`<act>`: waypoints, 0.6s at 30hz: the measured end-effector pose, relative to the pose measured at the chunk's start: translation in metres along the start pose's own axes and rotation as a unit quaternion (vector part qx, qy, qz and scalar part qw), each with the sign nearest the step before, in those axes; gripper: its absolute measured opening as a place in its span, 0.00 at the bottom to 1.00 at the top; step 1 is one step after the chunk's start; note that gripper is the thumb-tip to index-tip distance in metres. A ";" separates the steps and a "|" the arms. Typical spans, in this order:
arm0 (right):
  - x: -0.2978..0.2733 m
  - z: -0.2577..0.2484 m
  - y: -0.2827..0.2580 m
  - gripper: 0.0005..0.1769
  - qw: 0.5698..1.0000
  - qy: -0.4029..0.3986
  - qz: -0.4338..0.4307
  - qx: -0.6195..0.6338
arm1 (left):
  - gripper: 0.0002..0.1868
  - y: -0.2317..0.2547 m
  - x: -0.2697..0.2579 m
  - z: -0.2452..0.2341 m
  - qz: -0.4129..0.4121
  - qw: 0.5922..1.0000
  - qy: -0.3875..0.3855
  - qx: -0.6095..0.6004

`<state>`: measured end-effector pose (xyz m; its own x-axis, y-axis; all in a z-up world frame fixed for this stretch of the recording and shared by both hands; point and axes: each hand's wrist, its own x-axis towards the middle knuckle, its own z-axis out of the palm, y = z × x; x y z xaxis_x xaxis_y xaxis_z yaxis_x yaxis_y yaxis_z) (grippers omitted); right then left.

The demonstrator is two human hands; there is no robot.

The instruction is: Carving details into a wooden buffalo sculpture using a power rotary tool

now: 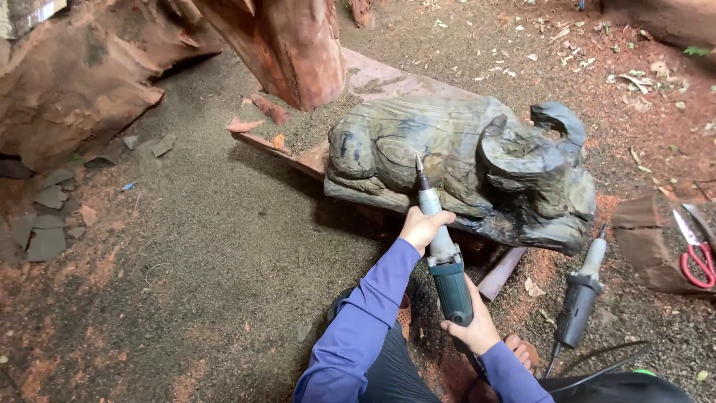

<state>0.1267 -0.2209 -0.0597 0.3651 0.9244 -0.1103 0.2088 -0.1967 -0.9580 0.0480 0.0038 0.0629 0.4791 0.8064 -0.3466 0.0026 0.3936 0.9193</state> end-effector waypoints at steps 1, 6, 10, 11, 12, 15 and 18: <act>0.000 0.001 -0.001 0.69 1.000 0.000 -0.001 0.002 | 0.16 -0.001 0.001 0.002 0.000 1.000 0.000 0.002; -0.004 0.017 -0.010 0.72 0.999 0.012 -0.002 0.035 | 0.16 -0.001 -0.002 0.012 0.022 0.999 -0.005 0.025; -0.001 0.008 -0.020 0.70 0.998 -0.002 0.049 0.044 | 0.17 -0.005 -0.001 0.006 0.009 0.999 0.046 0.016; 0.002 0.005 -0.024 0.70 0.999 -0.010 0.039 0.016 | 0.15 -0.007 0.001 0.003 0.015 0.998 0.062 -0.007; 0.005 0.001 -0.027 0.69 0.999 -0.017 0.029 -0.011 | 0.13 -0.008 0.002 0.000 0.021 0.996 0.077 -0.030; 0.006 -0.002 -0.045 0.71 0.998 -0.032 0.057 -0.004 | 0.11 0.004 -0.006 0.002 0.029 0.996 0.073 -0.036; 0.007 -0.001 -0.046 0.69 0.999 -0.030 0.041 0.018 | 0.16 0.007 -0.004 0.007 0.022 0.996 0.081 -0.012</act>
<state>0.1202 -0.2061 -0.0161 0.3241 0.9237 -0.2041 0.1464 -0.2621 -0.9539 0.0519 0.0000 0.0717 0.3309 0.8826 -0.3341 -0.0377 0.3661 0.9298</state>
